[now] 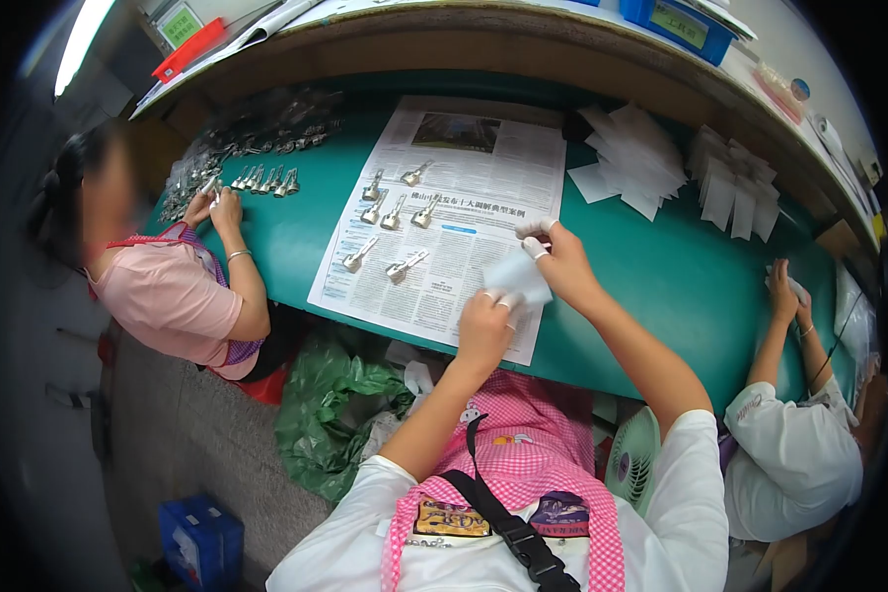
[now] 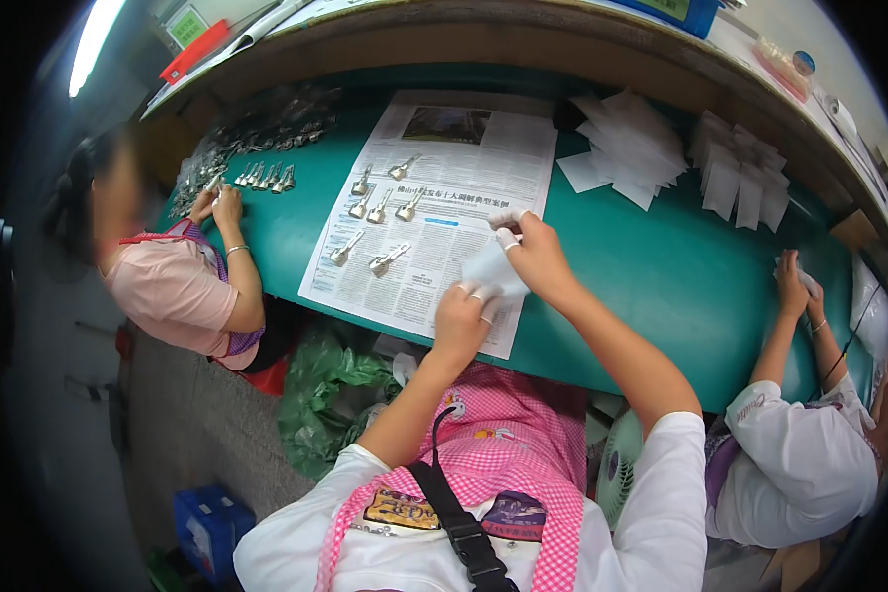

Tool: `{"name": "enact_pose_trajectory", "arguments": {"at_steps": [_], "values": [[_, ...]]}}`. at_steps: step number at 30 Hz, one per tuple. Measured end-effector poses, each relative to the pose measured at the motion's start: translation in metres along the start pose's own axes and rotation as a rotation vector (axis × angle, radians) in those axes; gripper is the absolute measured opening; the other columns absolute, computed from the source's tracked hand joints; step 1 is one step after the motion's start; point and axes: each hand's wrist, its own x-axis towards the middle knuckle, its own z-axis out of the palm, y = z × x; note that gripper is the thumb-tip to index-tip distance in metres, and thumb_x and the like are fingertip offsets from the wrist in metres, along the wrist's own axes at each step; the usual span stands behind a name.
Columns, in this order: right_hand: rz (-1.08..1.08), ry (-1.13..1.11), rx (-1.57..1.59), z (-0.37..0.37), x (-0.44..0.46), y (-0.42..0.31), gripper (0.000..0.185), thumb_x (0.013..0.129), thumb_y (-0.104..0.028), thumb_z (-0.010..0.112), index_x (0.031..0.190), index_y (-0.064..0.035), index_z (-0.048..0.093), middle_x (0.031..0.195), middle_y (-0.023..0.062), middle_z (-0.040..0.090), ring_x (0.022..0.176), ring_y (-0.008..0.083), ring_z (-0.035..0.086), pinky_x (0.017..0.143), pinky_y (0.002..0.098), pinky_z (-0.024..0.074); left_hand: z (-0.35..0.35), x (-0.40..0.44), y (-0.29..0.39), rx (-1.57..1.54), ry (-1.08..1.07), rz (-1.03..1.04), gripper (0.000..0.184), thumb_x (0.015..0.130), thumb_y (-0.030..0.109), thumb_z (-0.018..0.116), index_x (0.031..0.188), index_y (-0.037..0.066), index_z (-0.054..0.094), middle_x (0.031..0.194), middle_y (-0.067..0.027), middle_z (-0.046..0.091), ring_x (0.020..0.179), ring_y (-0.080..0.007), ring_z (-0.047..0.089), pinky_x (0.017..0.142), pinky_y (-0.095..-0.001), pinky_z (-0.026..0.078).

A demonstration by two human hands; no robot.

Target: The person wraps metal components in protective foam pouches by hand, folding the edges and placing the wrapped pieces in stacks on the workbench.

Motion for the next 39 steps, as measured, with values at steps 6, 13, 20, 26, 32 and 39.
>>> {"name": "enact_pose_trajectory", "arguments": {"at_steps": [6, 13, 20, 26, 32, 39], "values": [[-0.274, -0.345, -0.429, 0.07, 0.025, -0.005, 0.027, 0.077, 0.0, 0.055, 0.101, -0.007, 0.065, 0.097, 0.0155, 0.063, 0.093, 0.0306, 0.059, 0.082, 0.0378, 0.0486, 0.003, -0.006, 0.003, -0.028, -0.227, 0.041, 0.019, 0.066, 0.002, 0.065, 0.084, 0.002, 0.065, 0.087, -0.0124, 0.062, 0.084, -0.0335, 0.059, 0.069, -0.0433, 0.049], [-0.511, -0.376, -0.786, 0.134, 0.045, 0.012, 0.02, 0.071, 0.0, 0.059, 0.09, -0.0046, 0.066, 0.093, 0.0127, 0.062, 0.096, 0.0298, 0.057, 0.078, 0.0412, 0.0479, 0.019, -0.011, -0.009, -0.108, -0.273, -0.021, 0.019, 0.072, 0.01, 0.067, 0.088, 0.001, 0.061, 0.085, -0.0153, 0.063, 0.083, -0.0367, 0.06, 0.07, -0.0457, 0.047], [-0.413, -0.409, -0.794, 0.134, 0.039, 0.019, 0.016, 0.071, 0.0, 0.06, 0.086, -0.0018, 0.064, 0.093, 0.0152, 0.062, 0.093, 0.0301, 0.058, 0.077, 0.0405, 0.0484, 0.015, -0.011, -0.008, -0.113, -0.321, -0.01, 0.03, 0.076, 0.018, 0.068, 0.1, 0.002, 0.061, 0.094, -0.0161, 0.064, 0.086, -0.0357, 0.062, 0.073, -0.0446, 0.048], [-0.345, -0.415, -0.706, 0.116, 0.032, 0.018, 0.02, 0.069, 0.002, 0.059, 0.088, -0.0008, 0.062, 0.092, 0.0184, 0.062, 0.094, 0.0331, 0.059, 0.079, 0.0428, 0.0484, 0.011, -0.008, -0.008, -0.052, -0.397, 0.037, 0.026, 0.071, 0.01, 0.067, 0.095, 0.002, 0.063, 0.09, -0.0167, 0.064, 0.083, -0.0366, 0.061, 0.07, -0.0442, 0.049], [-0.125, -0.317, -0.369, 0.058, 0.021, 0.0, 0.015, 0.077, -0.005, 0.06, 0.091, -0.0004, 0.058, 0.089, 0.0194, 0.063, 0.086, 0.0353, 0.061, 0.077, 0.0406, 0.0489, 0.004, 0.005, 0.009, -0.176, -0.306, -0.16, 0.018, 0.072, 0.003, 0.062, 0.089, 0.0, 0.062, 0.09, -0.0199, 0.062, 0.078, -0.0398, 0.059, 0.069, -0.0466, 0.048], [0.11, -0.231, -0.145, -0.03, -0.027, -0.014, 0.018, 0.082, -0.012, 0.064, 0.094, -0.0001, 0.058, 0.084, 0.0107, 0.064, 0.079, 0.0208, 0.062, 0.071, 0.0338, 0.0493, 0.017, 0.023, 0.008, -0.367, -0.222, -0.409, 0.015, 0.079, 0.009, 0.063, 0.09, -0.002, 0.063, 0.085, -0.0208, 0.061, 0.075, -0.0362, 0.061, 0.067, -0.0434, 0.048]]}}
